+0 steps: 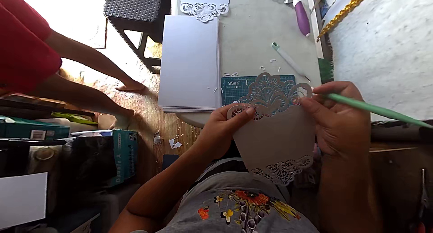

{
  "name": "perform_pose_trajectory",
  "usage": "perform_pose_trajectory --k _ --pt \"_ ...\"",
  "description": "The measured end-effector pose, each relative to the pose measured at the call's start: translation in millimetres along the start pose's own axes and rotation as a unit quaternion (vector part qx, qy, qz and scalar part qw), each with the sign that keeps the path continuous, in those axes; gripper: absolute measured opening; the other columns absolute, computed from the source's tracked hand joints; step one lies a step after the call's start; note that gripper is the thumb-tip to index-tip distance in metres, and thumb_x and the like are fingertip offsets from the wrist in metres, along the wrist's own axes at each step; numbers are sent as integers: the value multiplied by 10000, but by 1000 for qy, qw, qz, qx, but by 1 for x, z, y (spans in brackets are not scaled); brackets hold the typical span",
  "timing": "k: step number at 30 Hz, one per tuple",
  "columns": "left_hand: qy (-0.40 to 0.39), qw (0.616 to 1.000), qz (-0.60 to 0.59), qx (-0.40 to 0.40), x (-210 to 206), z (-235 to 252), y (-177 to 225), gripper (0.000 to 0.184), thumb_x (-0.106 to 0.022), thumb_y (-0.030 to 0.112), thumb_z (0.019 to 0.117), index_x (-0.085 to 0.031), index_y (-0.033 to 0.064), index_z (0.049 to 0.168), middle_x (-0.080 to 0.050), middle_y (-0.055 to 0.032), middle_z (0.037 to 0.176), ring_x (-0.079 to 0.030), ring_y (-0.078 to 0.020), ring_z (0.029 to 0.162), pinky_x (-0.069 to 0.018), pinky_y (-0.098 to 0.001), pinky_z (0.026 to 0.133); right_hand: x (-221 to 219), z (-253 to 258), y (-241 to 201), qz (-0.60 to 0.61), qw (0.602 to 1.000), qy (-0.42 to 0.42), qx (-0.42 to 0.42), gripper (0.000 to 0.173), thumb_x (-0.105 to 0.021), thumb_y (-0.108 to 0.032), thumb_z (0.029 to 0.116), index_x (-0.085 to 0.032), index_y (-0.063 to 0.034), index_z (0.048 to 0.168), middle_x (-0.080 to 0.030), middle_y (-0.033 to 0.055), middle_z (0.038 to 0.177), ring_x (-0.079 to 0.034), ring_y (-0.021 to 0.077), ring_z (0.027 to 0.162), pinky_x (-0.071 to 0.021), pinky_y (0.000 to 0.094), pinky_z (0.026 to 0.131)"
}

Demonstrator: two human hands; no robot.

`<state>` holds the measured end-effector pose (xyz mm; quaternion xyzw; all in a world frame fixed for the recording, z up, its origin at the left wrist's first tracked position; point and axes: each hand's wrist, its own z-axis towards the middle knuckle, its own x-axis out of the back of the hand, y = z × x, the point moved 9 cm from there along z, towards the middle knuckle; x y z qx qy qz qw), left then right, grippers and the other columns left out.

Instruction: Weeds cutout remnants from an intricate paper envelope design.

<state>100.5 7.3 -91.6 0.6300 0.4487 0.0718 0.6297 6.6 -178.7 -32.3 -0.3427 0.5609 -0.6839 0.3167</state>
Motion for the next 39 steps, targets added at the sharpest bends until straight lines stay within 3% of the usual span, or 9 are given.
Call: perform_pose_trajectory --k 3,18,24,30,35,39 --pt "22 1000 -18 -2 -2 0 3 189 -508 90 1049 -695 79 1020 -729 -10 875 -707 -73 770 -619 -263 718 1 -1 -2 12 1000 11 8 336 -741 5 892 -578 -172 1127 -689 -102 922 -704 5 806 -621 194 742" --pt "-24 996 -74 37 -12 0 2 214 -515 85 1031 -719 69 970 -741 -54 868 -723 -94 757 -626 -269 693 3 -6 -10 15 999 20 24 353 -740 38 878 -585 -150 1133 -692 -86 947 -711 19 829 -627 201 775" --pt "-23 995 -85 50 -15 -1 2 235 -497 87 1031 -711 77 935 -733 -45 827 -717 -85 718 -622 -259 651 1 -6 -10 15 1000 17 16 349 -740 39 881 -583 -151 1127 -702 -86 941 -716 20 818 -628 197 759" --pt "-60 997 -52 7 -10 0 9 271 -457 158 1022 -721 109 980 -722 -5 875 -702 -59 777 -608 -245 692 5 -5 -16 -4 999 16 45 357 -754 34 870 -584 -143 1129 -698 -79 972 -718 36 844 -634 217 790" --pt "-7 1000 0 -8 -8 -1 13 141 -585 13 958 -710 76 974 -739 -22 862 -715 -75 779 -623 -260 725 3 -7 -22 -26 997 15 67 355 -760 25 869 -585 -146 1126 -697 -82 972 -715 34 838 -631 206 773" --pt "2 1000 -8 -13 -9 -2 13 139 -596 -7 967 -719 58 961 -747 -35 863 -724 -87 782 -626 -263 733 3 -9 -26 -38 996 12 79 348 -771 6 867 -591 -144 1125 -692 -81 952 -708 32 816 -629 199 749"
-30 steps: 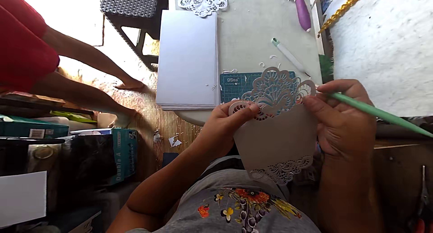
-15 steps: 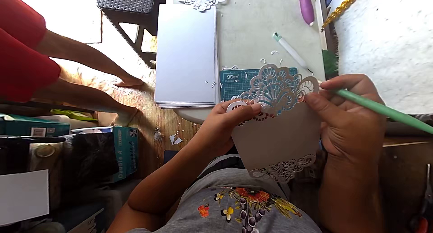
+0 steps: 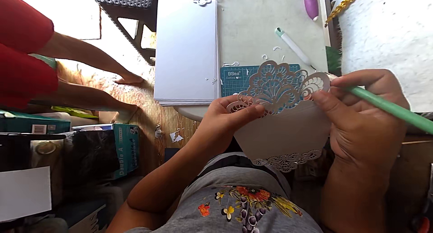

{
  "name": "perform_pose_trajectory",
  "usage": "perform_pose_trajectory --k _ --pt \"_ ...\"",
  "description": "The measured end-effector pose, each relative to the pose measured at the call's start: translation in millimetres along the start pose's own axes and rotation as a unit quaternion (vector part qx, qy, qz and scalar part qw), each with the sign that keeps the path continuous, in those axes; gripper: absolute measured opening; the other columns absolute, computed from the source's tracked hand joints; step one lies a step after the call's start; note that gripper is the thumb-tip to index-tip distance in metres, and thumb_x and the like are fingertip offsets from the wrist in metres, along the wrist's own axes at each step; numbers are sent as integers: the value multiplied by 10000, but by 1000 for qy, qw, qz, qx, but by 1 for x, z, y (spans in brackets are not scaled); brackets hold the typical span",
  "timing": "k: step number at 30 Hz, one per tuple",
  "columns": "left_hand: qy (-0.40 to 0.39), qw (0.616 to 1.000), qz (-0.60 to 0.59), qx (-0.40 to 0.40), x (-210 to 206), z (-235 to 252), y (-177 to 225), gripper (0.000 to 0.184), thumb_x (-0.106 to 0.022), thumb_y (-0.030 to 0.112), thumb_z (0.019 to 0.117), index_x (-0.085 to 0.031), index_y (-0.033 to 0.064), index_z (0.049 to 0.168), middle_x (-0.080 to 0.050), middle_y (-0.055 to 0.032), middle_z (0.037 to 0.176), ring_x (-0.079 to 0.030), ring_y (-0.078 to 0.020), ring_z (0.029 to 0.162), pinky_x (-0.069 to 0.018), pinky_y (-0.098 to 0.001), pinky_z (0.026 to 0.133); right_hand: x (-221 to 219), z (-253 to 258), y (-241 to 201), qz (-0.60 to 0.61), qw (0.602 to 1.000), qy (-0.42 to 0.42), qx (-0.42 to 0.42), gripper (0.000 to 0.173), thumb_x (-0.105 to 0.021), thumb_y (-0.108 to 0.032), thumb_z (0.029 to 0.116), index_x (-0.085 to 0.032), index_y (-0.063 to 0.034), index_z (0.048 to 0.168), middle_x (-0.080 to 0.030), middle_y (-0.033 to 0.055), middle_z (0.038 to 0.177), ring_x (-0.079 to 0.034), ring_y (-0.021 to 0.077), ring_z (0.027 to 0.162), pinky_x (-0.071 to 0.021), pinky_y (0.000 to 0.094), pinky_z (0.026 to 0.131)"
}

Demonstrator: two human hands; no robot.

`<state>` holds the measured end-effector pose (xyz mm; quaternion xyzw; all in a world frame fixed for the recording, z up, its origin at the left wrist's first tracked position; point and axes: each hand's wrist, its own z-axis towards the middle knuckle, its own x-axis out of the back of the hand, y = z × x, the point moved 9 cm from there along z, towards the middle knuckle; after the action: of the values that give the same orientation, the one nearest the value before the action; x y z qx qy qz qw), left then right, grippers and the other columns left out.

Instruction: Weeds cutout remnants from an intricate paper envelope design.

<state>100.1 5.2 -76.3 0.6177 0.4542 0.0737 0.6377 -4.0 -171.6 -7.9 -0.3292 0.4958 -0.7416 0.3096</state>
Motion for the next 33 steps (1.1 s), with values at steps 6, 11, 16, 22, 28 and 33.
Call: perform_pose_trajectory --k 6,11,16,22,28,33 --pt "-6 1000 -22 14 -3 -2 0 131 -602 0 956 -717 62 953 -745 -49 851 -724 -92 759 -628 -266 708 -1 0 -2 12 1000 -4 3 339 -765 14 870 -592 -138 1119 -691 -78 950 -710 33 815 -632 201 762" --pt "-21 998 -46 24 -5 -4 0 140 -587 17 966 -715 71 955 -742 -56 838 -724 -88 727 -626 -258 661 -1 1 -3 16 1000 -4 7 344 -770 13 864 -596 -130 1124 -687 -70 963 -710 41 827 -634 207 767" --pt "-20 999 2 -26 -4 -4 8 135 -672 -44 904 -714 66 970 -741 -43 860 -717 -80 752 -623 -245 691 0 0 -9 9 1000 3 13 351 -758 20 869 -584 -139 1130 -684 -79 960 -709 38 823 -636 207 762" --pt "7 999 21 -31 -2 -4 11 118 -695 -47 899 -733 57 941 -744 -42 833 -715 -78 725 -622 -242 676 2 -5 -21 8 999 -1 33 344 -771 -1 862 -598 -134 1127 -681 -84 952 -698 32 803 -631 194 745" --pt "11 1000 1 -14 -2 -4 7 98 -699 -29 897 -736 55 931 -738 -58 818 -712 -87 715 -622 -252 667 4 -7 -23 11 1000 2 29 338 -787 -26 856 -605 -146 1115 -663 -90 922 -673 17 768 -612 169 702" --pt "-89 988 56 -111 -12 -9 23 300 -776 -25 844 -692 106 1101 -746 10 980 -721 -71 869 -629 -257 776 11 -7 -28 58 995 37 71 323 -780 -26 877 -602 -152 1114 -694 -88 952 -716 58 827 -645 248 801"
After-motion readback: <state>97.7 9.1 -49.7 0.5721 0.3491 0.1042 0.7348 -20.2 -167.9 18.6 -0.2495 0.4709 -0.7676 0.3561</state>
